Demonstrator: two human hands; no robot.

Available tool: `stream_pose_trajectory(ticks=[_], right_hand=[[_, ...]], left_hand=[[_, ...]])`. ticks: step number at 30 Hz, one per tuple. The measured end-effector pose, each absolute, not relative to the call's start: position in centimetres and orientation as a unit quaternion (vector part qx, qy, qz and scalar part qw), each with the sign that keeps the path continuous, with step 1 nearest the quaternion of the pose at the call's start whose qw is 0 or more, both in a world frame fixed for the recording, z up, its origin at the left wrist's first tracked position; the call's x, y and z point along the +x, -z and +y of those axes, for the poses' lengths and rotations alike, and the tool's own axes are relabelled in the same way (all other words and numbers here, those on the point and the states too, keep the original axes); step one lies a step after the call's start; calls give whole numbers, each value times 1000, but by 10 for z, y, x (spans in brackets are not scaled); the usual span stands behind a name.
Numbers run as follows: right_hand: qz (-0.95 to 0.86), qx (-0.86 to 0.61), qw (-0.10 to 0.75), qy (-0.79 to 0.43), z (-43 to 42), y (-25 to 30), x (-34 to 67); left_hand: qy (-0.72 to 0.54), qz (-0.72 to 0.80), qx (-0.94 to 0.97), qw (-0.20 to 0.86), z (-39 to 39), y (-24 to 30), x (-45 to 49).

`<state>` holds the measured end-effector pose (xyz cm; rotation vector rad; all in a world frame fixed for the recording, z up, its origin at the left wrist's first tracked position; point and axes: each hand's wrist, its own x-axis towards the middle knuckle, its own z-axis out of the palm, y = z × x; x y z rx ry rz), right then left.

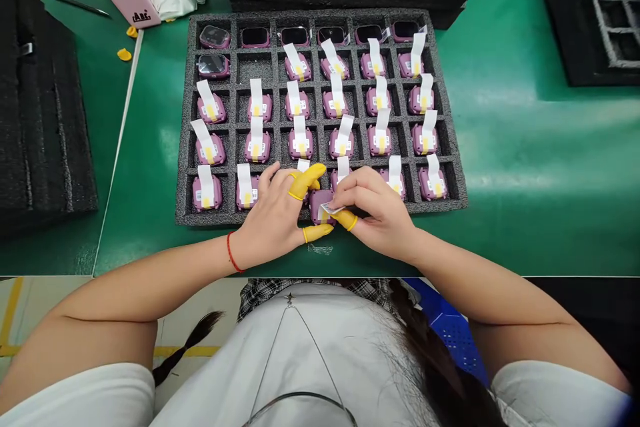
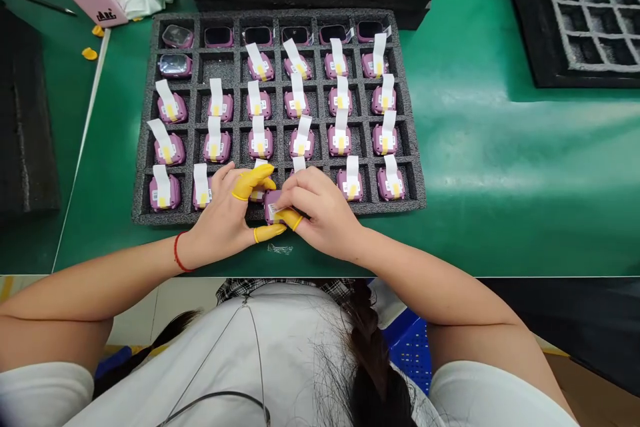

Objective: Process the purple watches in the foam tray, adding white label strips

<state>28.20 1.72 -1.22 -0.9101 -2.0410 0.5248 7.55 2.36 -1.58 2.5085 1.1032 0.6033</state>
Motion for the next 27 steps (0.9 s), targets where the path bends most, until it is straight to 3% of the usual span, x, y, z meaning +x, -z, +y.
stream_pose_trajectory(ticks=[7, 16, 27], right_hand=[[-871, -252, 397, -143, 21, 10, 288], [-842, -264, 382, -276, 24, 3, 290], [-862, -311, 341, -208, 19, 4, 288]], left_hand=[[-256, 377, 862, 223, 27, 12, 72], [-312, 361, 847, 234, 29, 13, 71], [-325, 333, 850, 246, 30, 13, 73]])
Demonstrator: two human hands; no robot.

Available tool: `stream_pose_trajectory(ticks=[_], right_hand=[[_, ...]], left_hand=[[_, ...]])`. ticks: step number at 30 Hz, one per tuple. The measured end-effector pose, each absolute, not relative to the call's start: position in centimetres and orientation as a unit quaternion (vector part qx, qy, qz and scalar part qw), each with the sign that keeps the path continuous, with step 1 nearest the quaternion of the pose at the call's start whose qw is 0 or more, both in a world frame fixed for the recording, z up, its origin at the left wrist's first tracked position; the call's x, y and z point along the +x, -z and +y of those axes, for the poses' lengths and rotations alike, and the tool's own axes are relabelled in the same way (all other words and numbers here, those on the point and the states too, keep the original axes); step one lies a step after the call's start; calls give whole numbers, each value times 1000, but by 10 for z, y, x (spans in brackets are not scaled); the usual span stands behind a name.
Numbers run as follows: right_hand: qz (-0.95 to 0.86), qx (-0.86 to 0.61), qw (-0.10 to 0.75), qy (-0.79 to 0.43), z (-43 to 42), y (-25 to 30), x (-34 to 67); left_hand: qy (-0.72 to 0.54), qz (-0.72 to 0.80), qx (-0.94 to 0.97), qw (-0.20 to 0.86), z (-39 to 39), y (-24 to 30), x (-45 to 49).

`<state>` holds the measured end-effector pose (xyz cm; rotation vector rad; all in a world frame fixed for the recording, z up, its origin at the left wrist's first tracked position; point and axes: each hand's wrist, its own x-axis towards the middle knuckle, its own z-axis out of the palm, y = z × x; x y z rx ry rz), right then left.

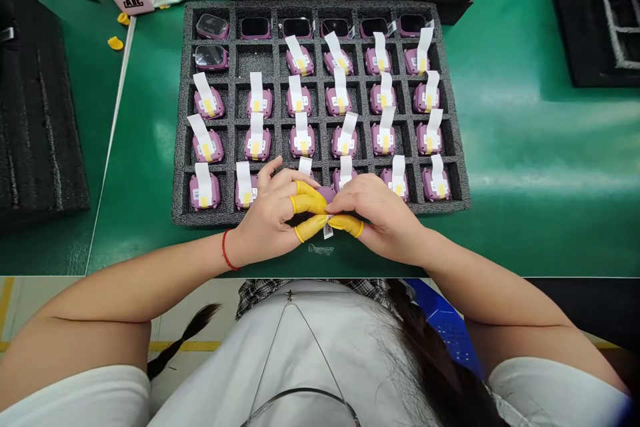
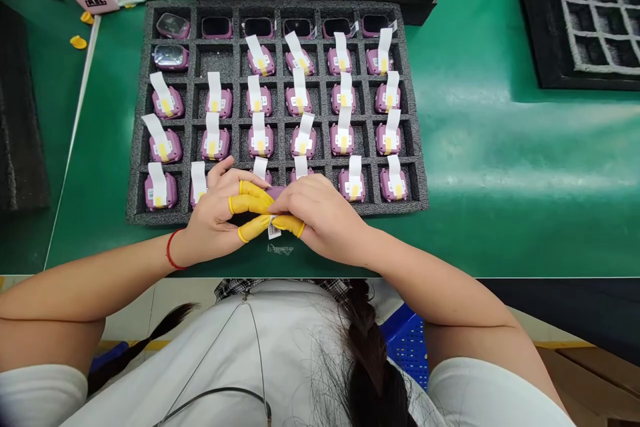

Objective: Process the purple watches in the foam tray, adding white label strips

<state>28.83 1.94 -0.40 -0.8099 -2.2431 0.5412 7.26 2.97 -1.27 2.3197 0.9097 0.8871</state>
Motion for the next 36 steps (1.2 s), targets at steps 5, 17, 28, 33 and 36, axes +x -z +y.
stream_pose_trajectory(ticks=[5, 17, 28, 33, 36], right_hand=[[-892, -311, 310, -107, 18, 4, 290], [-901, -310, 296, -59, 14, 1, 288], [-876, -334, 326, -124, 12, -14, 299], [-701, -456, 396, -378, 26, -21, 309], [-604, -494, 375, -501, 33, -16, 308]], left_hand=[[-310, 360, 845, 244, 29, 12, 74], [-324, 343, 849, 237, 30, 15, 72], [-325, 348, 844, 248, 30, 10, 74], [-319, 305, 858, 262, 30, 8, 71], [-311, 303, 862, 261, 30, 9, 70]])
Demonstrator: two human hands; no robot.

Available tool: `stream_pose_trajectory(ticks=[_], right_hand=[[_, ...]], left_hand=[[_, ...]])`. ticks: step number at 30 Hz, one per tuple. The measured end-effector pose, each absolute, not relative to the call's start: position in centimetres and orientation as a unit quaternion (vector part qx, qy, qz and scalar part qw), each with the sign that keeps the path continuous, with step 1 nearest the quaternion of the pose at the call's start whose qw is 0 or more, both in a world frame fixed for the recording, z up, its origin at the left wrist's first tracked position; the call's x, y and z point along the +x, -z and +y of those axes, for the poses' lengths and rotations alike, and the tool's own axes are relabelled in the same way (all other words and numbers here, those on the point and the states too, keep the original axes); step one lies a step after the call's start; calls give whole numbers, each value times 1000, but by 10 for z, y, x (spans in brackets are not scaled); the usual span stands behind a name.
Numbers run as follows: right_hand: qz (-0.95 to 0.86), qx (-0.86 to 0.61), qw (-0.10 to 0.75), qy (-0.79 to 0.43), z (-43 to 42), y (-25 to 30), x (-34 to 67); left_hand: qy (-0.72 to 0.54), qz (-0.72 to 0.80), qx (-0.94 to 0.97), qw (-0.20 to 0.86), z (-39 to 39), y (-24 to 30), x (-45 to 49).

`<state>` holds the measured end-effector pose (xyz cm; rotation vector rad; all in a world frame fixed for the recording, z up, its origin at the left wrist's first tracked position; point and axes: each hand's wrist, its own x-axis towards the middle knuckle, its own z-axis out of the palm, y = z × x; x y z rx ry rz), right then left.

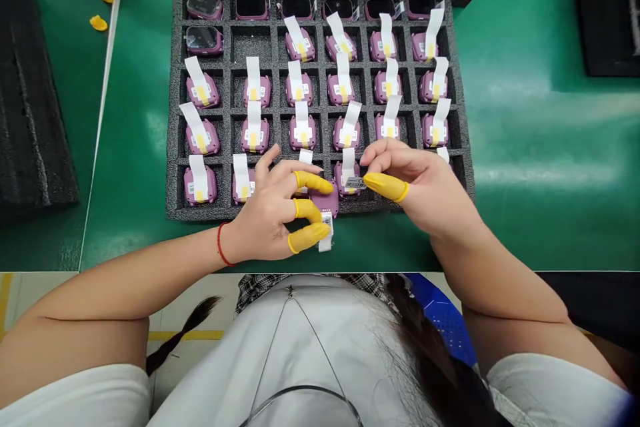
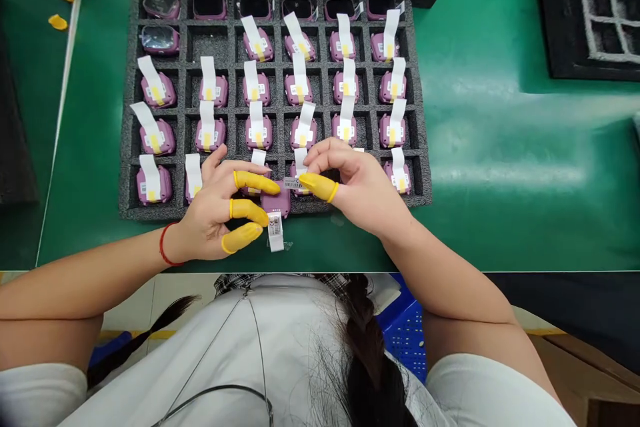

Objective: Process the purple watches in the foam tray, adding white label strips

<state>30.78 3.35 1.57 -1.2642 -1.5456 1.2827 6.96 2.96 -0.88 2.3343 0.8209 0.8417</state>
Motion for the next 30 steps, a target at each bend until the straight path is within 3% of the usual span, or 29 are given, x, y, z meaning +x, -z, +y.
stream_pose_trajectory(ticks=[8, 17, 30], right_hand=[[-575, -509, 347, -539, 33, -7, 298], [-687, -520, 247, -444, 28, -8, 283], [-706, -527, 243, -406, 24, -6, 280]], left_hand=[[-211, 386, 873, 210, 29, 13, 73], [-247, 380, 869, 198, 27, 21, 75], [-251, 376, 873, 183, 27, 23, 75]])
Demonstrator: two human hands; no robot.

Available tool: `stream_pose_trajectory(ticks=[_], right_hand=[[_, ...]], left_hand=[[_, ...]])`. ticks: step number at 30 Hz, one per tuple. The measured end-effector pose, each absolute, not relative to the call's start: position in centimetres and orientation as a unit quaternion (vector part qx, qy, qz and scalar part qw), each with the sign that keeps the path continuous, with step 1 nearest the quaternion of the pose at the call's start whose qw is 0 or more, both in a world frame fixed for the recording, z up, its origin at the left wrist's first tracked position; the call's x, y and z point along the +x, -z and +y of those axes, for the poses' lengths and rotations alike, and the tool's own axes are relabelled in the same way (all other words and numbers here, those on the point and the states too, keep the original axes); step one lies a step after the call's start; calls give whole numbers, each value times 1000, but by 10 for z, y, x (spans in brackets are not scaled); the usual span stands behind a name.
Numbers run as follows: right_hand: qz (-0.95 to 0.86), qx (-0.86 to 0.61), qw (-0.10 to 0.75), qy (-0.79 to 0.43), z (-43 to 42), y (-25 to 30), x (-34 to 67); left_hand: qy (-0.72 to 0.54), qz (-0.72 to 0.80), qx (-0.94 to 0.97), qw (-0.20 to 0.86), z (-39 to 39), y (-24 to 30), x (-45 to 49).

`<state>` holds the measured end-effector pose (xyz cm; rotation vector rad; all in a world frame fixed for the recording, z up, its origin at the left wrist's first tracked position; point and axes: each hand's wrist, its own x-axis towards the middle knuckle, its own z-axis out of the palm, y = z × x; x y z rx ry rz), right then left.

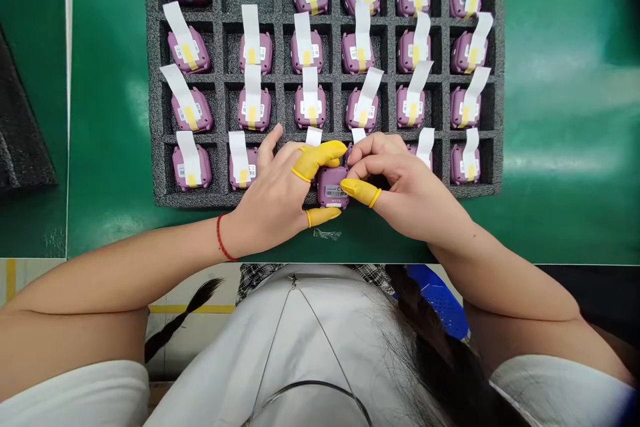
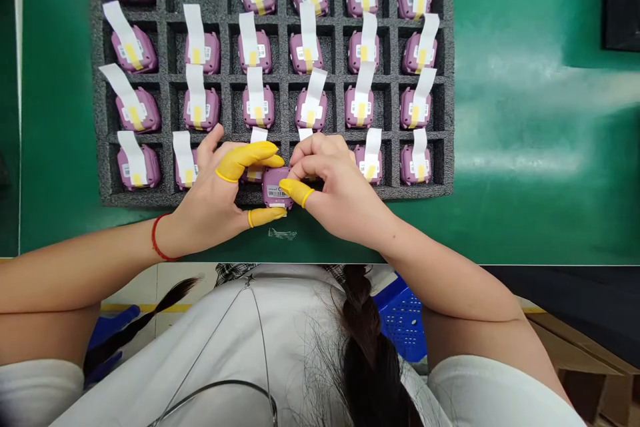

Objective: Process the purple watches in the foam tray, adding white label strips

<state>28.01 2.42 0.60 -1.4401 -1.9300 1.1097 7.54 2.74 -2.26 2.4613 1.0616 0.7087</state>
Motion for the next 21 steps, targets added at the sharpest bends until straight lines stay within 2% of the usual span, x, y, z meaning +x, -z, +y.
stream_pose_trajectory(ticks=[21], right_hand=[[-723, -532, 232, -374, 21, -6, 278]], left_hand=[[-237, 385, 868, 203, 28, 22, 75]])
